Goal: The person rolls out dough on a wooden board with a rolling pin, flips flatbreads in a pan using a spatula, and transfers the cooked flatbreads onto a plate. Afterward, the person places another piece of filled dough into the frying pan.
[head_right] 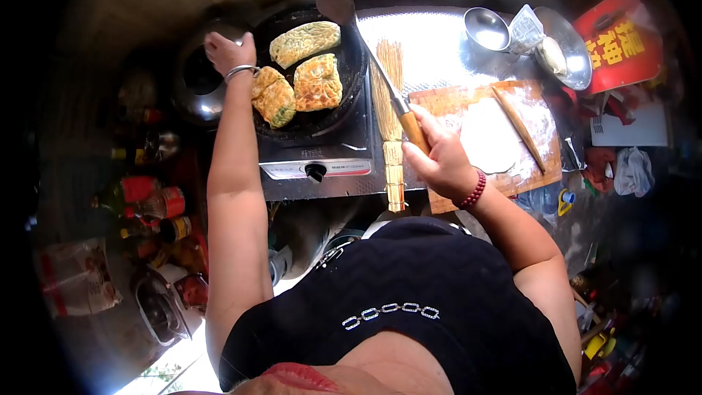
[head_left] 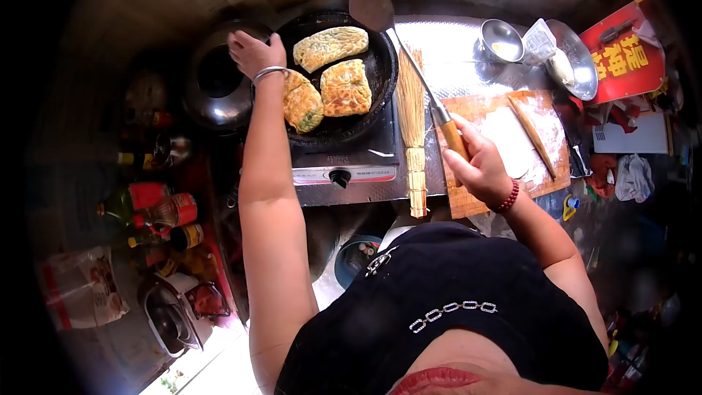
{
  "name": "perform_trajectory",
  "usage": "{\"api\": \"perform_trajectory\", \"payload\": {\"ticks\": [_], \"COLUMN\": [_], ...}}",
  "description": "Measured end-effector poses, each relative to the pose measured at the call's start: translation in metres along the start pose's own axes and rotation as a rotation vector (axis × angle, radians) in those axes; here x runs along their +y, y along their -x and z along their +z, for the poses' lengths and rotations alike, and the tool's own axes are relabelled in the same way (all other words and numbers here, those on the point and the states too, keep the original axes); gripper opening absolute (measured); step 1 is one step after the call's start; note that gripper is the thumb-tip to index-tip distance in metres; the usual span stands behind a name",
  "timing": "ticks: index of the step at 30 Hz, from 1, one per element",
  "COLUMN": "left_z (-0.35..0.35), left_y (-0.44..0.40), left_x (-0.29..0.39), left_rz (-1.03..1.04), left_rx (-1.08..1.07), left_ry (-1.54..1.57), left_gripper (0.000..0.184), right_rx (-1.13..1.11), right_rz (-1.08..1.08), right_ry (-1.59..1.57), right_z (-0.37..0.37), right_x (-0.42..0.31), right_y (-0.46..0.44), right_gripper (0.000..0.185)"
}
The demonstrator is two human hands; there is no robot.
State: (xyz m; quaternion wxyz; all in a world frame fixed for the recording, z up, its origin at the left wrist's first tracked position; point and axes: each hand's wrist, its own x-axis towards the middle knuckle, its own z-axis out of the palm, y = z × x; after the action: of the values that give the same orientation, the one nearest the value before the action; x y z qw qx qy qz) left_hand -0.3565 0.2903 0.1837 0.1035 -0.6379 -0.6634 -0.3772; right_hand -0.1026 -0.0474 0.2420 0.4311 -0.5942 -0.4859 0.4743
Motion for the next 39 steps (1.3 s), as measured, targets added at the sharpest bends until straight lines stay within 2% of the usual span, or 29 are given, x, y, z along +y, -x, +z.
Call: {"api": "perform_trajectory", "payload": {"ticks": [2,3,5,7,10,11,13,15,16,19,22,25,26,32,35,39], "left_z": [-0.016,-0.026,-0.045,-0.069,-0.095,-0.108,-0.126,-0.146,-0.148,-0.163,-0.189,-0.185,-0.186,-0.205,-0.215,-0.218], "left_y": [-0.014,-0.018,-0.011,0.006,0.035,0.047,0.064,0.079,0.084,0.1,0.103,0.123,0.131,0.18,0.195,0.204], "left_x": [-0.016,-0.021,-0.029,-0.032,-0.049,-0.054,-0.088,-0.113,-0.131,-0.148,-0.117,-0.125,-0.124,-0.095,-0.077,-0.064], "left_rz": [0.18,0.243,0.151,0.183,0.269,0.328,0.246,-0.037,-0.103,-0.267,-0.322,-0.169,-0.216,-0.148,-0.174,-0.238], "left_rx": [0.158,0.199,0.176,0.159,0.156,0.183,-0.088,-0.449,-0.631,-1.124,-1.156,-1.028,-1.069,-0.929,-0.9,-0.92], "left_ry": [0.082,0.131,0.154,0.117,0.178,0.117,0.042,-0.163,-0.265,-0.063,-0.098,-0.147,-0.169,-0.209,-0.223,-0.279], "left_gripper": [0.064,0.064,0.069,0.07,0.071,0.057,0.049,0.053,0.061,0.068,0.072,0.074,0.074,0.065,0.055,0.053], "right_rx": [-0.048,-0.036,-0.005,-0.04,-0.228,-0.267,-0.327,-0.369,-0.38,-0.405,-0.397,-0.383,-0.379,-0.455,-0.523,-0.484], "right_rz": [0.082,0.007,-0.148,-0.113,-0.001,0.027,0.134,0.291,0.335,0.349,0.272,0.224,0.213,0.349,0.358,0.291], "right_ry": [-0.102,-0.09,-0.068,-0.173,-0.268,-0.267,-0.306,-0.387,-0.444,-0.435,-0.437,-0.455,-0.447,-0.543,-0.536,-0.377], "right_z": [-0.01,-0.012,-0.018,-0.024,-0.034,-0.034,-0.036,-0.04,-0.041,-0.04,-0.036,-0.04,-0.041,-0.053,-0.054,-0.053], "right_x": [-0.014,-0.011,-0.004,-0.014,-0.03,-0.033,-0.037,-0.04,-0.036,-0.028,-0.025,-0.031,-0.032,-0.028,-0.039,-0.054], "right_y": [0.008,0.012,0.019,0.026,0.026,0.026,0.025,0.024,0.024,0.027,0.023,0.02,0.02,0.018,0.019,0.018], "right_gripper": [0.053,0.054,0.055,0.049,0.04,0.041,0.039,0.036,0.035,0.037,0.036,0.03,0.03,0.031,0.029,0.027]}}
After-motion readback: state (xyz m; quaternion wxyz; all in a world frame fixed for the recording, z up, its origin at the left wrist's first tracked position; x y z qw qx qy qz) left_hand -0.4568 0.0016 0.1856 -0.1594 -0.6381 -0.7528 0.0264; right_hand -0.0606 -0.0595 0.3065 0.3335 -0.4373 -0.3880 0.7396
